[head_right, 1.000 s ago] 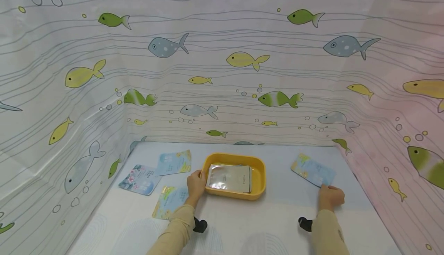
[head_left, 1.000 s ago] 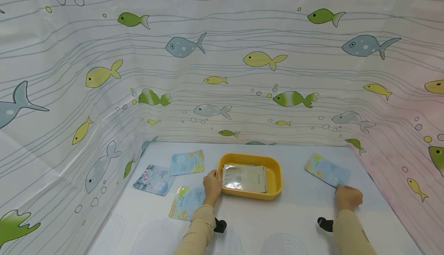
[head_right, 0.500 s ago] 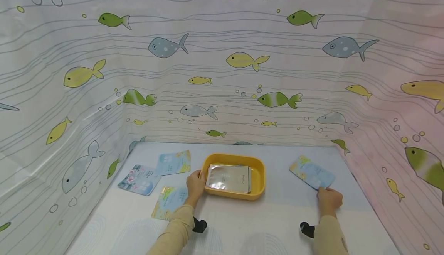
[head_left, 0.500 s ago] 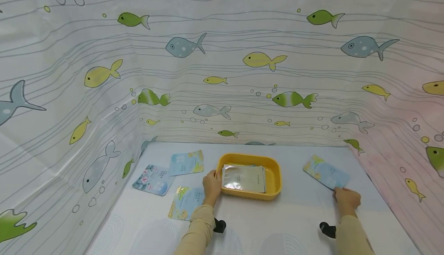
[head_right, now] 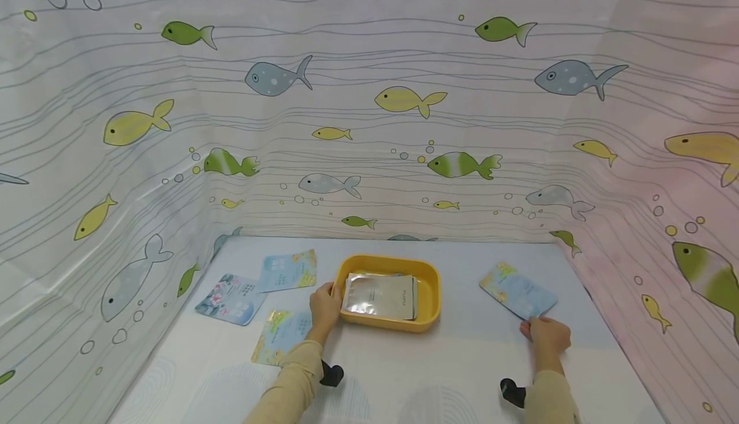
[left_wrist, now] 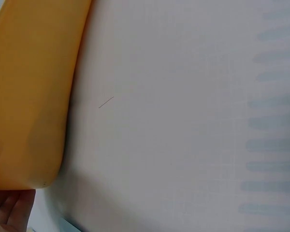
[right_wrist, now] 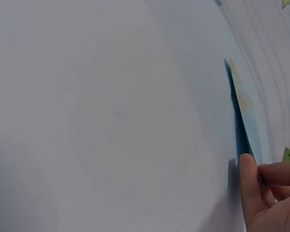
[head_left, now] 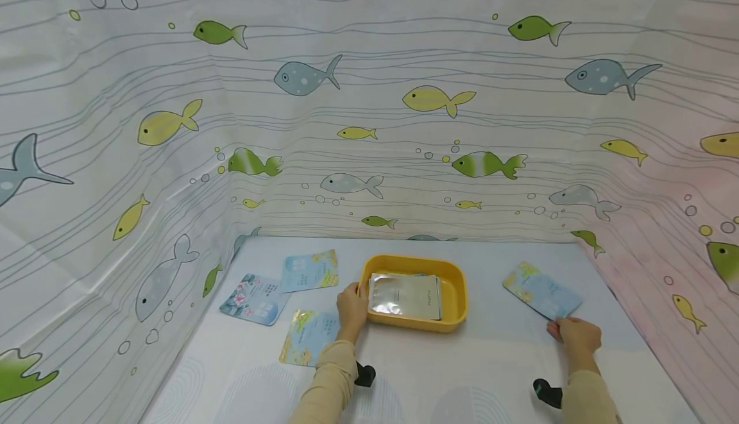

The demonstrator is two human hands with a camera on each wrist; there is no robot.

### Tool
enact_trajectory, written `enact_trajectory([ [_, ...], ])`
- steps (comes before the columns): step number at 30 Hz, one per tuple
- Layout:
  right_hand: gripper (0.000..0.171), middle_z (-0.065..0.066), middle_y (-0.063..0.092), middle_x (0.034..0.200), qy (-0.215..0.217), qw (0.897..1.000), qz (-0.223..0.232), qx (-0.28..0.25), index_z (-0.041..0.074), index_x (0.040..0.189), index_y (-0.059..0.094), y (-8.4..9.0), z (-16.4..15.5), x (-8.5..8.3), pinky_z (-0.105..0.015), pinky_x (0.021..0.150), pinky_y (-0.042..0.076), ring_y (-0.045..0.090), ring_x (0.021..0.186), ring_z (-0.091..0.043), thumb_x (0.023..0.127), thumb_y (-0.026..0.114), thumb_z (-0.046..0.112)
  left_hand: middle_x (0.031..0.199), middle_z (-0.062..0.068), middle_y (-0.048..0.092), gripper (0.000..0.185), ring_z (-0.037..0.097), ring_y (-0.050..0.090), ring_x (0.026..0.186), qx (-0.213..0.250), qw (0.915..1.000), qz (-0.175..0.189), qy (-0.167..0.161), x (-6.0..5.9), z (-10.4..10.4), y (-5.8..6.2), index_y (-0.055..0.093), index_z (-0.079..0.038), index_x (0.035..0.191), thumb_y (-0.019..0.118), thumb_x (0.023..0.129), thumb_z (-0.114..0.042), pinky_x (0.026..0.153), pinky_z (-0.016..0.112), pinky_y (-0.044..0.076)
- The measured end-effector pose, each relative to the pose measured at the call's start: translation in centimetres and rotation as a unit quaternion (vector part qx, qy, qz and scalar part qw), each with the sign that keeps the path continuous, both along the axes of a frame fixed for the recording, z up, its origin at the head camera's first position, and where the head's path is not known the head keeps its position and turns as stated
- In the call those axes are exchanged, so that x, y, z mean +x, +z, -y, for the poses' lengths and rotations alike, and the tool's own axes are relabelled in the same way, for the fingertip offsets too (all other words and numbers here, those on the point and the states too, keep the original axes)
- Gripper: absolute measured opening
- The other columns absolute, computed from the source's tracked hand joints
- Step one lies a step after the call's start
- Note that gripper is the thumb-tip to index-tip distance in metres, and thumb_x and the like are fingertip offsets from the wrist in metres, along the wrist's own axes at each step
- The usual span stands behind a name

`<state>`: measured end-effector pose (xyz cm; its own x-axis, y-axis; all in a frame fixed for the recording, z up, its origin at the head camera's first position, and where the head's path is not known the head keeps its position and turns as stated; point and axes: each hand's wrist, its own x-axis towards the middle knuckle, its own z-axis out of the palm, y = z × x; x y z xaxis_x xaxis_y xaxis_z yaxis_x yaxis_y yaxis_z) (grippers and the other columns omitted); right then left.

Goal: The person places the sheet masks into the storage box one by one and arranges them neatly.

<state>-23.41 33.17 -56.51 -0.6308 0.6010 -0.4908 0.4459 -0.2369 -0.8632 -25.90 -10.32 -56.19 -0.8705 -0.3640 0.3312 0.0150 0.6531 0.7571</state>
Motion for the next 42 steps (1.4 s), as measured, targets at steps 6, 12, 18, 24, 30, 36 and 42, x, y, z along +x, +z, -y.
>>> enact_trajectory([
  [6,0.053,0.009,0.054,0.043,-0.005,0.999,-0.031,0.009,-0.013,0.133,0.042,0.9,0.6,0.8,-0.021,0.053,0.054,0.06,0.044,-0.004,0.083,0.055,-0.003,0.078,0.019,0.068,0.015,0.035,0.065,0.069,-0.002,1.0,-0.002,0.0,0.0,0.0,0.1,0.068,0.008,0.088,0.061,0.088,-0.005,0.062,0.044,0.053],
  [12,0.045,0.006,0.057,0.046,0.009,0.996,-0.083,0.004,-0.014,0.128,0.046,2.3,0.9,1.6,-0.021,0.057,0.054,0.062,0.047,-0.005,0.084,0.053,-0.007,0.081,0.02,0.069,0.017,0.035,0.066,0.073,0.005,1.0,0.006,-0.001,-0.1,-0.1,0.1,0.068,0.008,0.09,0.06,0.089,-0.007,0.065,0.044,0.054],
  [18,0.022,0.0,0.06,0.057,-0.008,0.992,-0.125,-0.033,0.003,0.097,0.06,3.4,1.2,1.7,-0.024,0.061,0.055,0.065,0.052,-0.01,0.082,0.056,-0.012,0.084,0.021,0.069,0.018,0.036,0.066,0.077,0.014,0.9998,0.017,0.0,-0.1,-0.1,0.1,0.068,0.008,0.092,0.059,0.09,-0.007,0.068,0.046,0.054],
  [24,0.03,0.001,0.06,0.072,0.022,0.984,-0.176,-0.024,-0.003,0.11,0.065,2.7,0.8,1.2,-0.026,0.062,0.056,0.068,0.058,-0.013,0.081,0.064,-0.008,0.082,0.021,0.068,0.017,0.037,0.065,0.075,0.011,0.9999,0.01,0.003,0.0,-0.1,0.2,0.068,0.008,0.09,0.06,0.089,-0.007,0.067,0.047,0.053],
  [30,0.031,-0.002,0.065,0.076,0.056,0.969,-0.237,-0.031,-0.004,0.109,0.067,0.2,-0.8,-0.5,-0.029,0.062,0.056,0.07,0.064,-0.019,0.079,0.07,-0.006,0.082,0.021,0.068,0.018,0.037,0.065,0.075,0.013,0.9999,0.01,0.001,0.0,-0.1,0.1,0.068,0.008,0.091,0.059,0.09,-0.007,0.066,0.046,0.053],
  [36,0.028,-0.006,0.069,0.083,0.069,0.95,-0.301,-0.052,0.006,0.102,0.071,-3.9,-2.5,-3.3,-0.032,0.067,0.055,0.071,0.071,-0.024,0.075,0.076,0.0,0.08,0.02,0.069,0.016,0.034,0.066,0.071,0.013,0.9999,0.006,0.0,0.0,0.0,-0.1,0.069,0.008,0.09,0.059,0.09,-0.006,0.063,0.043,0.054],
  [42,0.038,-0.008,0.069,0.092,0.089,0.94,-0.325,-0.049,0.004,0.111,0.068,-4.3,-1.8,-4.6,-0.034,0.069,0.055,0.071,0.076,-0.026,0.075,0.078,0.004,0.08,0.02,0.069,0.017,0.035,0.066,0.072,0.012,0.9999,0.002,0.0,-0.1,0.0,-0.2,0.069,0.007,0.09,0.06,0.09,-0.006,0.063,0.044,0.054],
])
